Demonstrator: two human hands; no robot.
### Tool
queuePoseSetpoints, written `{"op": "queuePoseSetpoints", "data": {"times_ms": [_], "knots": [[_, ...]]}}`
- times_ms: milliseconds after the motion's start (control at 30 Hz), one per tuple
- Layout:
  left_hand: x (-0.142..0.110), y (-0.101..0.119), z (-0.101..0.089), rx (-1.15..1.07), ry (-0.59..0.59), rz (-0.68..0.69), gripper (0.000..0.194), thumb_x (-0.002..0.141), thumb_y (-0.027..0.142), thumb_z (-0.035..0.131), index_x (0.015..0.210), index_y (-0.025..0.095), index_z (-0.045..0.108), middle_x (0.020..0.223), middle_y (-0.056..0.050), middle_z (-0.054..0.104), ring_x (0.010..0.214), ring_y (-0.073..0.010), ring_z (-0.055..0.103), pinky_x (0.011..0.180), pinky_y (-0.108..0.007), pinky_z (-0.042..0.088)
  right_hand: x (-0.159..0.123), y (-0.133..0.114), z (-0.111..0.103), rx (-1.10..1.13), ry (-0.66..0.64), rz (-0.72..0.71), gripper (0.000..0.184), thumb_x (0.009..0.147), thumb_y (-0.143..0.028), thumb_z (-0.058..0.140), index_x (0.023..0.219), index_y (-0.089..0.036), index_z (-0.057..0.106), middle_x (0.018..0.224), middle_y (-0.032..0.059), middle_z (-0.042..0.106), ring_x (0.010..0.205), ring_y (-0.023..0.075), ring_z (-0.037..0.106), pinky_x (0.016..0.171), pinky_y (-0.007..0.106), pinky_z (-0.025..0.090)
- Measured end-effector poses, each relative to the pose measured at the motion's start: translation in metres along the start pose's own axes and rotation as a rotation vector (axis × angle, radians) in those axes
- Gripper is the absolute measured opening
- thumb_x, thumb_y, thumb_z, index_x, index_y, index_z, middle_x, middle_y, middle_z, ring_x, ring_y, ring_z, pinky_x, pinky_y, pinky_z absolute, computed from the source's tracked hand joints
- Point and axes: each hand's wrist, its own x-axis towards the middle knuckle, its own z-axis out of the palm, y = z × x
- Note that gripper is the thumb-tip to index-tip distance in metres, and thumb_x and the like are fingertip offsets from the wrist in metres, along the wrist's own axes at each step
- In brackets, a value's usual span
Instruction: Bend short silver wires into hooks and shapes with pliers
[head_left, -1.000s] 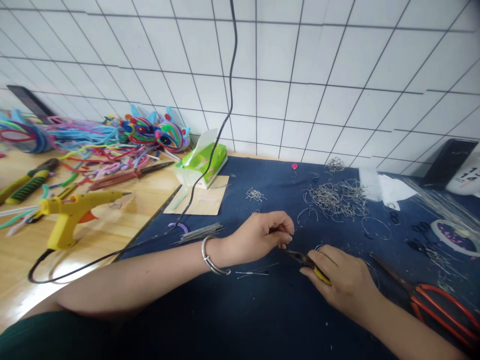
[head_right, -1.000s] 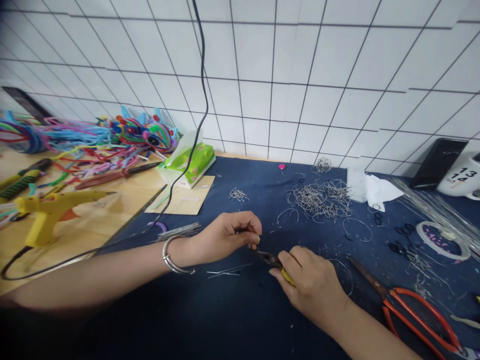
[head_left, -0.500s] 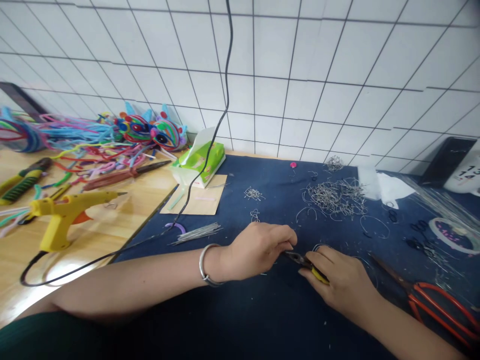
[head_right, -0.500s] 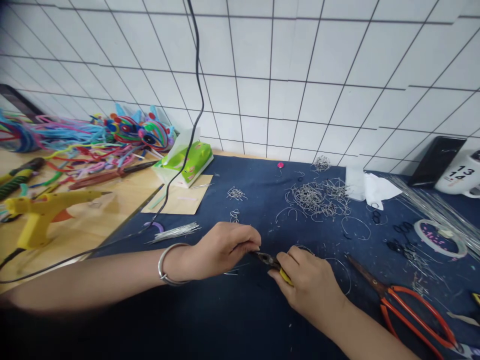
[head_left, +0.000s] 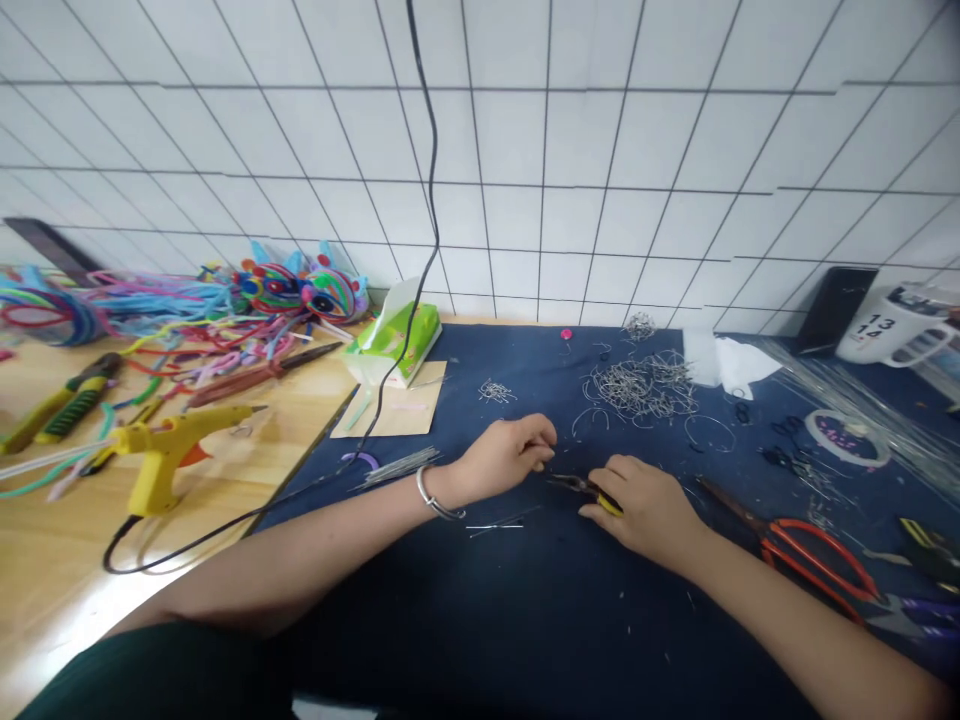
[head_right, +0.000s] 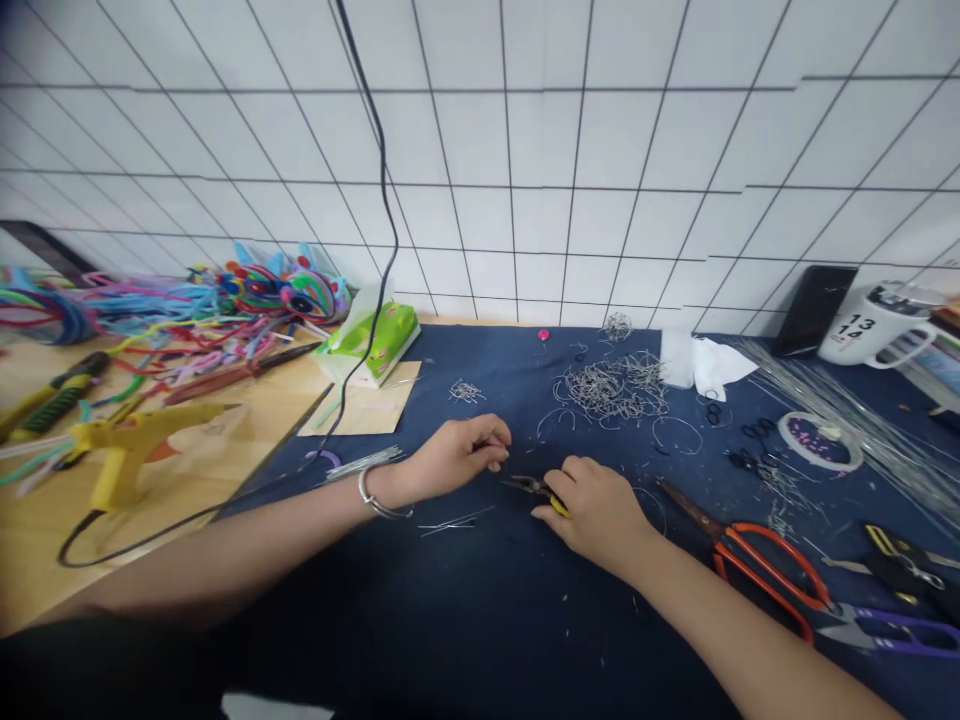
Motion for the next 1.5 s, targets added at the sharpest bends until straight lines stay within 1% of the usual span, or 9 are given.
{"op": "queuePoseSetpoints", "data": {"times_ms": [200,400,567,867,967,1067,1233,1333,1500], "knots": [[-0.017,-0.005,-0.004,-0.246,-0.074,-0.166,0.014,0.078,0.025,0.05,0.088,0.014,0.051,0.065,0.0,0.059,0.059,-0.0113,0.06,0.055,-0.022,0.045,-0.004,-0.005,-0.003,-0.073,0.009,0.015,0.034,0.078,-0.047,0.05,0.095,-0.018,0.056,0.083,0.0073,0.051,0.079,0.0202,0.047,0.066,0.032,0.037],[-0.025,-0.012,0.012,-0.435,0.004,-0.219,0.016,0.077,0.025,0.054,0.087,0.013,0.05,0.069,-0.002,0.06,0.065,-0.0123,0.061,0.058,-0.023,0.045,-0.005,-0.009,-0.005,0.116,-0.012,0.116,0.032,0.081,-0.045,0.045,0.094,-0.019,0.056,0.084,0.0053,0.051,0.081,0.0177,0.049,0.068,0.029,0.039],[-0.025,-0.006,0.014,-0.424,0.041,-0.165,0.012,0.079,0.024,0.051,0.086,0.014,0.05,0.071,-0.002,0.06,0.068,-0.0118,0.059,0.064,-0.025,0.045,-0.002,-0.005,-0.009,0.215,-0.02,0.181,0.032,0.082,-0.046,0.043,0.095,-0.02,0.056,0.085,0.0048,0.052,0.082,0.0174,0.049,0.067,0.028,0.04],[-0.03,-0.007,0.014,-0.343,0.141,-0.136,0.011,0.079,0.022,0.051,0.089,0.016,0.052,0.076,-0.002,0.061,0.072,-0.012,0.059,0.072,-0.026,0.045,0.004,-0.025,-0.022,0.114,-0.037,0.038,0.053,0.072,-0.057,0.05,0.107,-0.017,0.055,0.102,0.012,0.052,0.102,0.0296,0.039,0.084,0.047,0.03],[-0.032,-0.003,0.016,-0.306,0.149,-0.134,0.011,0.078,0.022,0.052,0.089,0.017,0.052,0.078,-0.001,0.061,0.073,-0.0119,0.058,0.072,-0.026,0.045,0.009,-0.028,-0.028,0.258,-0.015,0.072,0.035,0.079,-0.045,0.048,0.101,-0.02,0.058,0.099,0.009,0.055,0.1,0.0248,0.043,0.084,0.042,0.031],[-0.036,0.003,0.015,-0.285,0.128,-0.125,0.013,0.077,0.021,0.053,0.089,0.018,0.052,0.079,-0.001,0.06,0.073,-0.0115,0.057,0.071,-0.025,0.045,0.016,-0.032,-0.032,0.527,-0.052,0.159,0.023,0.083,-0.036,0.045,0.09,-0.021,0.061,0.083,0.0033,0.058,0.08,0.0153,0.05,0.073,0.03,0.037],[-0.038,0.009,0.014,-0.316,0.139,-0.131,0.011,0.076,0.021,0.053,0.087,0.018,0.052,0.079,0.0,0.058,0.072,-0.0108,0.055,0.068,-0.024,0.045,0.033,-0.041,-0.029,0.888,-0.16,0.298,0.017,0.077,-0.035,0.053,0.076,-0.019,0.06,0.069,-0.0014,0.054,0.062,0.01,0.048,0.057,0.023,0.036],[-0.036,0.009,0.013,-0.47,0.138,-0.177,0.012,0.076,0.022,0.054,0.086,0.017,0.05,0.077,0.0,0.056,0.069,-0.0102,0.054,0.065,-0.024,0.045,0.041,-0.042,-0.025,1.059,-0.219,0.357,0.017,0.074,-0.033,0.056,0.072,-0.017,0.059,0.061,-0.0033,0.05,0.055,0.008,0.042,0.051,0.021,0.033],[-0.033,0.013,0.01,-0.693,0.073,-0.252,0.014,0.079,0.027,0.052,0.085,0.015,0.05,0.075,-0.001,0.057,0.068,-0.0103,0.055,0.066,-0.025,0.045,0.042,-0.043,-0.015,1.273,-0.121,0.47,0.019,0.074,-0.035,0.055,0.071,-0.016,0.057,0.062,-0.0033,0.048,0.056,0.0074,0.039,0.053,0.021,0.031]]}}
